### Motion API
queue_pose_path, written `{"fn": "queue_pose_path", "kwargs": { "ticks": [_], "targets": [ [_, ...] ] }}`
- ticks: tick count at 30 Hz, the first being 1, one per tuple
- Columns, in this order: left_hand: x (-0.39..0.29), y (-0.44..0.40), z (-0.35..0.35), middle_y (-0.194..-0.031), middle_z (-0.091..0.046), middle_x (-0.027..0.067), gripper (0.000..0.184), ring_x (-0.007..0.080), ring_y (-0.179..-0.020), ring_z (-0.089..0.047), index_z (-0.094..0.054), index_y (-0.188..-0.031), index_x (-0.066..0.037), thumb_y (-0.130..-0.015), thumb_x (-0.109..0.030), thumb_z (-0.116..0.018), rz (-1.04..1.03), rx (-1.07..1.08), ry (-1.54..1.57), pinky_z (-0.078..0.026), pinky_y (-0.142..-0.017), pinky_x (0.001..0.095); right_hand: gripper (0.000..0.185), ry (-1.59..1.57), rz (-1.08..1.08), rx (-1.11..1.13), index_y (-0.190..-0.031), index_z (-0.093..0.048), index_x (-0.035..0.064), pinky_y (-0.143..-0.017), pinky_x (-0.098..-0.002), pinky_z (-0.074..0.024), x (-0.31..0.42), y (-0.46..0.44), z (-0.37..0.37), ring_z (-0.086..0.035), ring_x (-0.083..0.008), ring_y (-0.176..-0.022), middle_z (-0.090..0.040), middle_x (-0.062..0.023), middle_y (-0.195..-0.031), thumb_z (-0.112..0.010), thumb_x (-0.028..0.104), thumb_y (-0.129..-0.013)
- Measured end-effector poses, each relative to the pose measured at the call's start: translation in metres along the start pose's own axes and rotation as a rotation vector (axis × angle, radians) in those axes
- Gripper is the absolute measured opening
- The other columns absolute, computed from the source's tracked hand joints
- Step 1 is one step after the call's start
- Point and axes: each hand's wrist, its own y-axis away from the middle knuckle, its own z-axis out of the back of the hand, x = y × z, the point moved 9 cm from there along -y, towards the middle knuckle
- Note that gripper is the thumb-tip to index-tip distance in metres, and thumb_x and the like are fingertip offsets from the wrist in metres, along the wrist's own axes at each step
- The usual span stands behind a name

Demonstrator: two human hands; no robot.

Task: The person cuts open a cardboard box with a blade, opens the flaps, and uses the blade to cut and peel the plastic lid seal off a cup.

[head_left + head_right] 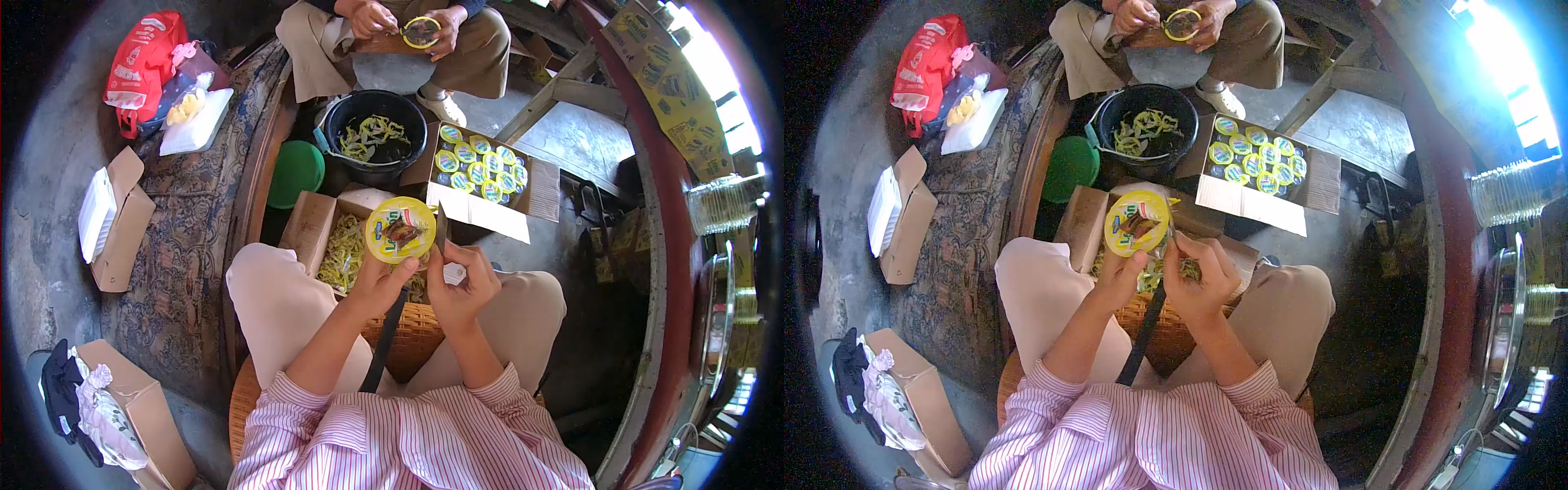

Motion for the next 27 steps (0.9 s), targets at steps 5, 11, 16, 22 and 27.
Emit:
{"fn": "queue_pose_path", "kwargs": {
  "ticks": [5, 11, 16, 22, 27],
  "targets": [
    [-0.001, 0.000, -0.005, -0.112, -0.051, 0.0118, 0.032, 0.0218, -0.103, -0.048, -0.050, -0.110, 0.002, -0.083, -0.015, -0.055, -0.024, 0.001, -0.027, -0.035, -0.090, 0.0344, 0.015, 0.021, 0.014, -0.002, -0.078, -0.061, -0.0015, -0.051, -0.0249, -0.0454, 0.001, -0.001, 0.000, -0.059, -0.0188, -0.056, -0.060, -0.0127, -0.067, -0.066, -0.007, -0.065],
    [0.008, 0.004, -0.010, -0.114, -0.047, 0.0119, 0.035, 0.0225, -0.103, -0.048, -0.049, -0.112, 0.001, -0.081, -0.013, -0.058, 0.045, 0.004, -0.058, -0.035, -0.090, 0.0348, 0.016, 0.060, 0.024, -0.022, -0.079, -0.061, -0.0017, -0.051, -0.0253, -0.0454, -0.001, -0.003, 0.003, -0.058, -0.0190, -0.056, -0.060, -0.0129, -0.069, -0.065, -0.008, -0.065],
    [0.009, 0.006, -0.014, -0.115, -0.042, 0.0119, 0.042, 0.0209, -0.107, -0.044, -0.042, -0.117, 0.001, -0.080, -0.012, -0.058, 0.016, 0.080, -0.180, -0.035, -0.091, 0.0328, 0.018, 0.052, 0.021, -0.010, -0.081, -0.061, -0.0019, -0.052, -0.0259, -0.0456, -0.005, -0.005, 0.005, -0.058, -0.0199, -0.057, -0.060, -0.0130, -0.069, -0.065, -0.008, -0.065],
    [0.007, 0.006, -0.017, -0.115, -0.042, 0.0101, 0.052, 0.0176, -0.109, -0.043, -0.028, -0.123, 0.002, -0.081, -0.011, -0.057, 0.067, 0.093, -0.081, -0.034, -0.092, 0.0306, 0.018, 0.033, 0.039, -0.011, -0.080, -0.061, -0.0020, -0.052, -0.0259, -0.0458, -0.004, -0.009, 0.007, -0.059, -0.0201, -0.058, -0.060, -0.0135, -0.069, -0.065, -0.008, -0.064],
    [0.010, 0.006, -0.017, -0.118, -0.045, 0.0112, 0.049, 0.0170, -0.110, -0.043, -0.032, -0.123, 0.003, -0.084, -0.016, -0.053, 0.120, 0.101, 0.044, -0.034, -0.093, 0.0302, 0.015, 0.026, -0.017, -0.005, -0.078, -0.060, -0.0019, -0.053, -0.0251, -0.0463, -0.008, -0.008, 0.007, -0.060, -0.0189, -0.059, -0.061, -0.0135, -0.070, -0.065, -0.007, -0.065]
  ]
}}
